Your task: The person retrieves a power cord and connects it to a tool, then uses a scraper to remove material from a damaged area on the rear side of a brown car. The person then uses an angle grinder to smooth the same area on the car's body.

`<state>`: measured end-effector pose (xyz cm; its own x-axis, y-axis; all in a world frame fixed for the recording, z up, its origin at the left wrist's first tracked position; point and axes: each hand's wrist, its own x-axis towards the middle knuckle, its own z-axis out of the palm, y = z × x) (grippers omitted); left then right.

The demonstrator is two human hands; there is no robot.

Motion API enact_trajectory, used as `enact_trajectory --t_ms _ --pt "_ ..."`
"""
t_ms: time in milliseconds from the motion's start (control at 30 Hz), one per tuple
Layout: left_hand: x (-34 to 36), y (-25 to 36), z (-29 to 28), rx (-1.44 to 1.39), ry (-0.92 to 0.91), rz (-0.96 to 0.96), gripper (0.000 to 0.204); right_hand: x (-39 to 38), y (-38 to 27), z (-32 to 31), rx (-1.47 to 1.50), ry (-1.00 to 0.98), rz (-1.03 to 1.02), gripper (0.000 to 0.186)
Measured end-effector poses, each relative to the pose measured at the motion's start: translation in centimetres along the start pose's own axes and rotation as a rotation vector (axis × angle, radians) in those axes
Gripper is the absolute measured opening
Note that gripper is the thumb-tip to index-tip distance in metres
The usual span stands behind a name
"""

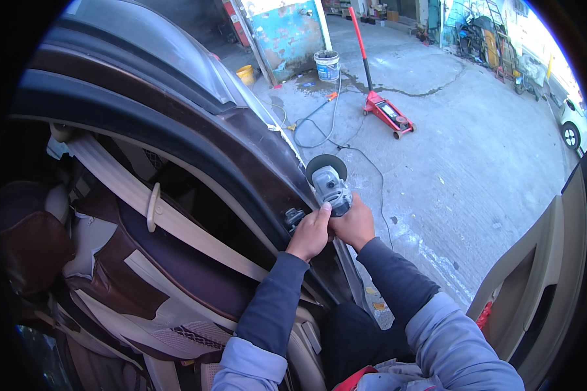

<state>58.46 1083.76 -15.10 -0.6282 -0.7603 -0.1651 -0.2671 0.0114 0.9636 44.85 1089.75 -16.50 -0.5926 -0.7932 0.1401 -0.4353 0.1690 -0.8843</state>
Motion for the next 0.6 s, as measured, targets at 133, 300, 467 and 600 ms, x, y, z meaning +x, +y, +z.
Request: enact_trajectory --t_ms 133,300,467,600 --pt "0.29 -0.47 -0.10 -0.005 -0.003 0.040 0.060 0.16 0.03 0.08 -0.034 0.023 -0.019 0.059" --pt "0.02 -0.37 -0.03 0.000 -0.006 0.038 0.060 0.16 0.31 0.33 0.002 0.026 -0.047 0.058" --pt "-0.15 -0.33 0.10 -0.046 0.017 0.008 0.058 0.11 0.70 0.38 -0.034 0.026 -0.074 0.057" --pt "-0.05 -0.49 -0.06 -0.024 -0.035 -0.008 0.059 -0.03 0.96 0.54 -0.038 0.031 -0.080 0.056"
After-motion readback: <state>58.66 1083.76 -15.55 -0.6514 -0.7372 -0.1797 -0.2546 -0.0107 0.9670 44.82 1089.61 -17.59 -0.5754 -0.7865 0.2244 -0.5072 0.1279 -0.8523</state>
